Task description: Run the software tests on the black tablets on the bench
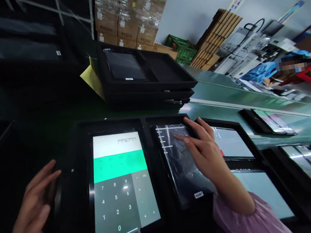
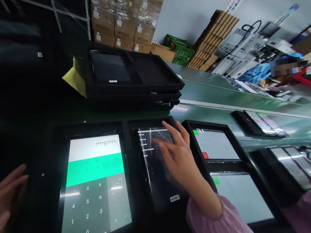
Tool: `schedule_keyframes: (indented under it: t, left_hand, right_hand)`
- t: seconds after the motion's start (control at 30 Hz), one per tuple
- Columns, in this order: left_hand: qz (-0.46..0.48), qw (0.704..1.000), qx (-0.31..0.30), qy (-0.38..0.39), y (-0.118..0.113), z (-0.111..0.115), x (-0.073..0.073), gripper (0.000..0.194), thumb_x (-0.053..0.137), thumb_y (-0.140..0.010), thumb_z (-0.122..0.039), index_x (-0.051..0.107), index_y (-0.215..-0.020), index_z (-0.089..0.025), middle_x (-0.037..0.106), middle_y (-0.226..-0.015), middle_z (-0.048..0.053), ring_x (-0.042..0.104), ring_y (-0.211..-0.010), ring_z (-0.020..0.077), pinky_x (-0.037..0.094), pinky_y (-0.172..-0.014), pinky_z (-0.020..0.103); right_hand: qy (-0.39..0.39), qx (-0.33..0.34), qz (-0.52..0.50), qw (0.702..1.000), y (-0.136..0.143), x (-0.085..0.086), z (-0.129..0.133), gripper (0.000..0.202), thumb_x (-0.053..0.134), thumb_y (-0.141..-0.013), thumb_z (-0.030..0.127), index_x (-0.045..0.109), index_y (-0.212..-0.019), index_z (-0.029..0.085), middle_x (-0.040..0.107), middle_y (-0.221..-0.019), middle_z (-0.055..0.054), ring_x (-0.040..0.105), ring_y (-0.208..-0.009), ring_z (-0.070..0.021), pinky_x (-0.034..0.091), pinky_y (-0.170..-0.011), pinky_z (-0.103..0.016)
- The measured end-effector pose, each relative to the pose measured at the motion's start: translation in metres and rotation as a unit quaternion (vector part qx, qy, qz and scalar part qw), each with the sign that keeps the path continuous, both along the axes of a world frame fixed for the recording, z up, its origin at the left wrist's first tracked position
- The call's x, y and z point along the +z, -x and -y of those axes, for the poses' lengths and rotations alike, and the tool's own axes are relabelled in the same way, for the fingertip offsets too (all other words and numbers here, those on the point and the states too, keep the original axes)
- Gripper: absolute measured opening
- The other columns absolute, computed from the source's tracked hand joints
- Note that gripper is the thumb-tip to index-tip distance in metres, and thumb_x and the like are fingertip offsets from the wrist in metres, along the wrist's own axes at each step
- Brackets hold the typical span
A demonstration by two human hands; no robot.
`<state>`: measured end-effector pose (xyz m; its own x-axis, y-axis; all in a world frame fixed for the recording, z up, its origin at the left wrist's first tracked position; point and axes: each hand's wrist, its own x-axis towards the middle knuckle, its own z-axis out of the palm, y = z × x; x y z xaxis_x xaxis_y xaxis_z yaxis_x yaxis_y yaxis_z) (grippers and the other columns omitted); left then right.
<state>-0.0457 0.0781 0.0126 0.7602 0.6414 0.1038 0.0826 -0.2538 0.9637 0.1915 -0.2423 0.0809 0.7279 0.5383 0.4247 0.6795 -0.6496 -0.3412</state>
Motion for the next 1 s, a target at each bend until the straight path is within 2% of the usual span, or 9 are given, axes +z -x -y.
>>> schedule_keyframes:
  t: [0.13,0.3,0.37,0.43,0.5,0.6,0.77,0.87,1.0]
  left_hand:
    - [-0.031,0.998,0.004,0.056,-0.011,0.003,0.009,0.038,0.047,-0.097,-0.054,0.059,-0.132,-0.054,0.047,-0.158,-0.014,0.035,-0.152,0.0305,0.024,-0.128,0.054]
    - [-0.123,0.989,0.053,0.071,-0.043,0.014,0.048,0.052,0.056,-0.093,-0.055,0.053,-0.145,-0.044,0.047,-0.160,-0.008,0.039,-0.149,0.0311,0.024,-0.128,0.053]
    - [-0.148,0.984,0.041,0.090,-0.062,0.016,0.063,0.062,0.062,-0.092,-0.050,0.045,-0.151,-0.040,0.042,-0.163,-0.005,0.037,-0.151,0.0295,0.026,-0.127,0.050]
    - [-0.167,0.981,0.020,0.093,-0.079,0.013,0.071,0.076,0.064,-0.092,-0.048,0.033,-0.159,-0.033,0.037,-0.166,0.002,0.036,-0.151,0.0283,0.029,-0.126,0.048]
    - [-0.200,0.978,0.012,0.063,-0.092,0.006,0.072,0.092,0.069,-0.088,-0.047,0.020,-0.164,-0.028,0.032,-0.168,0.008,0.035,-0.152,0.0292,0.030,-0.125,0.048]
    - [-0.239,0.971,-0.004,-0.021,-0.100,-0.002,0.067,0.109,0.076,-0.081,-0.048,0.010,-0.165,-0.026,0.025,-0.170,0.013,0.030,-0.154,0.0321,0.028,-0.124,0.051]
    - [-0.241,0.957,-0.024,-0.158,-0.100,-0.001,0.063,0.112,0.070,-0.086,-0.054,0.001,-0.165,-0.017,0.011,-0.172,0.021,0.016,-0.157,0.0379,0.022,-0.124,0.059]
    - [-0.240,0.962,0.000,-0.128,-0.100,-0.002,0.058,0.114,0.072,-0.085,-0.055,-0.001,-0.165,-0.022,0.019,-0.170,0.020,0.026,-0.154,0.0390,0.027,-0.122,0.060]
    - [-0.268,0.957,0.054,-0.093,-0.102,-0.004,0.055,0.110,0.070,-0.084,-0.061,0.002,-0.165,-0.029,0.029,-0.168,0.016,0.040,-0.146,0.0415,0.037,-0.116,0.062]
  right_hand:
    - [0.011,0.004,-0.027,1.000,-0.010,-0.020,0.017,0.040,0.042,-0.107,0.041,0.079,-0.115,0.026,0.047,-0.157,-0.009,0.024,-0.154,-0.0367,0.035,-0.116,-0.071]
    - [0.010,0.022,-0.036,0.999,-0.007,-0.030,0.016,0.038,0.044,-0.107,0.039,0.077,-0.118,0.027,0.040,-0.162,-0.006,0.015,-0.156,-0.0385,0.034,-0.117,-0.071]
    - [-0.005,0.024,-0.030,0.999,-0.005,-0.030,0.017,0.037,0.044,-0.106,0.038,0.077,-0.118,0.027,0.042,-0.161,-0.006,0.018,-0.155,-0.0390,0.035,-0.116,-0.072]
    - [-0.040,0.015,-0.016,0.999,-0.004,-0.029,0.020,0.037,0.044,-0.106,0.038,0.077,-0.117,0.028,0.048,-0.156,-0.007,0.027,-0.152,-0.0388,0.037,-0.114,-0.072]
    - [-0.074,0.002,-0.008,0.997,-0.003,-0.027,0.022,0.038,0.044,-0.106,0.040,0.078,-0.116,0.026,0.054,-0.152,-0.009,0.035,-0.148,-0.0390,0.040,-0.111,-0.073]
    - [-0.107,-0.010,-0.012,0.994,-0.003,-0.025,0.023,0.038,0.045,-0.106,0.041,0.077,-0.116,0.026,0.058,-0.146,-0.010,0.042,-0.143,-0.0390,0.045,-0.106,-0.072]
    - [-0.133,-0.008,-0.024,0.991,0.000,-0.017,0.020,0.034,0.045,-0.106,0.032,0.076,-0.119,0.027,0.059,-0.145,-0.009,0.044,-0.142,-0.0349,0.048,-0.106,-0.066]
    - [-0.137,0.008,-0.026,0.990,0.001,-0.013,0.019,0.032,0.047,-0.105,0.027,0.078,-0.114,0.025,0.061,-0.144,-0.009,0.045,-0.142,-0.0328,0.047,-0.109,-0.062]
    - [-0.099,0.027,-0.043,0.994,-0.001,-0.015,0.019,0.032,0.048,-0.105,0.027,0.080,-0.107,0.027,0.064,-0.140,-0.007,0.044,-0.142,-0.0316,0.047,-0.110,-0.059]
